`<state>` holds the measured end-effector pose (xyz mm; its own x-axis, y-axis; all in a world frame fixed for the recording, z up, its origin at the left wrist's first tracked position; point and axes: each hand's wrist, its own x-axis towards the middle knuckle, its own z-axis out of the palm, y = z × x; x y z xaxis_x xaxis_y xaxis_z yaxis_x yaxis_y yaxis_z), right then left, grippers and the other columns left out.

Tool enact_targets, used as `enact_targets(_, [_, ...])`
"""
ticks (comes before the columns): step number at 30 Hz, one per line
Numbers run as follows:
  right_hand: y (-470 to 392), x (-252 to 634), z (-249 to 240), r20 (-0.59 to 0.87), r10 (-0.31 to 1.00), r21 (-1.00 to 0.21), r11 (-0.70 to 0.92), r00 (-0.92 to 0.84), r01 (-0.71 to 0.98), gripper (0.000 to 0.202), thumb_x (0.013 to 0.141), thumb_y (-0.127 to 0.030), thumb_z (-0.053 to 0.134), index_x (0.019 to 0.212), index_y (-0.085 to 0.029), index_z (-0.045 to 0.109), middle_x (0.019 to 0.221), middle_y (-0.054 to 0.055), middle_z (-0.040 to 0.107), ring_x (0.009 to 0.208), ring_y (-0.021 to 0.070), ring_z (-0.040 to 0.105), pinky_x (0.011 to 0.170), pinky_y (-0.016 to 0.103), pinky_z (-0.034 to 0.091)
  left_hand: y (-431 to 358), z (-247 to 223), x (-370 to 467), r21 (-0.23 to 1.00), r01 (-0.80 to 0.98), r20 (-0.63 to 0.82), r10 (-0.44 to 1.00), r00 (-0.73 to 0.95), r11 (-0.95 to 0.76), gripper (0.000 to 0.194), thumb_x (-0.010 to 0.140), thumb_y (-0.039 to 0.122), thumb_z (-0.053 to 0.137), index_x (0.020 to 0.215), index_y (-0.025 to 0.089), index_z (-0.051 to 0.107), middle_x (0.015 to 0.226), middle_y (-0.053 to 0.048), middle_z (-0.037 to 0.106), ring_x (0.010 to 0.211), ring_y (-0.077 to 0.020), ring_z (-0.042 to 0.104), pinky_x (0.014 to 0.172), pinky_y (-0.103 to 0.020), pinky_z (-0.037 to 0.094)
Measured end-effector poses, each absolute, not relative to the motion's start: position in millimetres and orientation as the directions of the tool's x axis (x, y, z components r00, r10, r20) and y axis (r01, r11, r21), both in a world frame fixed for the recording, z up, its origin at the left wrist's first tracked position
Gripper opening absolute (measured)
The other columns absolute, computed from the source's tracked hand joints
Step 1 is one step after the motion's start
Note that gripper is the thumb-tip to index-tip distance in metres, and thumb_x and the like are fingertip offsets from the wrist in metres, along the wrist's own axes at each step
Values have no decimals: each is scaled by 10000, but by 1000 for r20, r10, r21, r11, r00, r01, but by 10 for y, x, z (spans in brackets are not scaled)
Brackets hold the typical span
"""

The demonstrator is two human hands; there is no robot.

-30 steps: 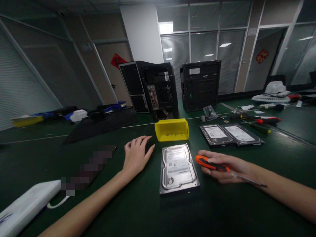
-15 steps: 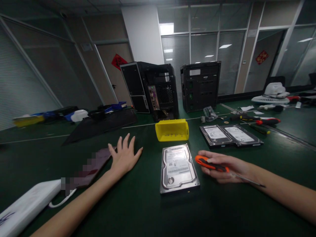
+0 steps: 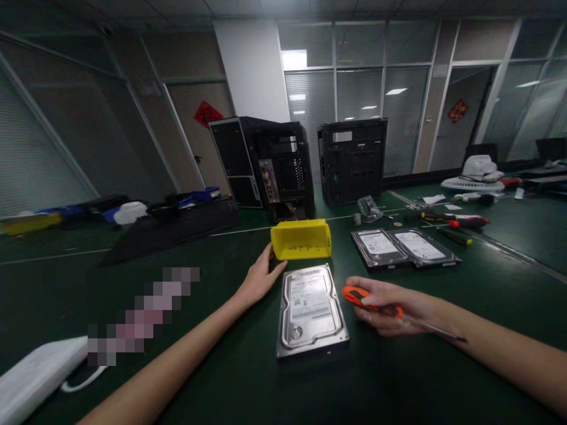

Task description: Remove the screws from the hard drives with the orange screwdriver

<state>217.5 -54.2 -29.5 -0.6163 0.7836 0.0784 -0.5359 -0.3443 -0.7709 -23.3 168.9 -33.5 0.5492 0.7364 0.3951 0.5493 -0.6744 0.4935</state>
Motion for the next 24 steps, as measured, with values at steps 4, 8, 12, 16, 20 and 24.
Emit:
enact_targets(4, [-557,2166,-266,51,791,-779,-351,-610,-520,276,893,-137,382,1159,-206,395,821,-1,532,366,-32,344,318,113,187,1604,-315,-278,395,589,340,708,619,-705,665,851,473,406,1387,154,175,1322,-145,460,1201,-244,452,1000,-419,336])
enact_targets(8, [-552,2161,-247,44,797,-781,-348,-602,-519,268,909,-165,365,1171,-177,421,828,9,530,358,-38,316,309,116,176,1559,-319,-284,228,662,377,692,616,-714,690,857,459,408,1402,168,100,1328,-148,447,1237,-274,397,1028,-508,224])
enact_targets(12, [-538,2167,-257,35,800,-786,-348,-599,-511,258,911,-174,370,1161,-170,438,839,11,527,363,-41,315,311,116,178,1510,-312,-264,140,666,429,651,626,-733,707,872,433,398,1412,172,25,1277,-138,488,1203,-269,425,1026,-518,191])
enact_targets(16, [-542,2162,-271,37,803,-787,-343,-594,-513,241,899,-171,398,1134,-174,455,824,2,530,369,-42,320,316,112,191,1419,-267,-251,95,680,476,633,611,-727,743,863,412,425,1416,153,2,1211,-140,510,1153,-283,452,999,-520,239])
enact_targets(20, [-566,2155,-239,13,803,-783,-363,-596,-506,289,890,-184,430,1179,-193,438,816,-2,544,360,-43,307,312,104,196,1299,-153,-245,26,711,637,560,530,-703,684,847,382,467,1399,126,156,1308,-182,377,1239,-334,315,1001,-525,247])
enact_targets(24, [-557,2186,-233,4,778,-793,-380,-628,-476,316,927,-304,355,1192,-154,443,774,20,587,305,-35,267,278,115,170,1185,19,-160,43,519,611,434,663,-854,446,903,335,389,1322,187,347,1274,-114,427,1216,-252,354,1014,-441,289])
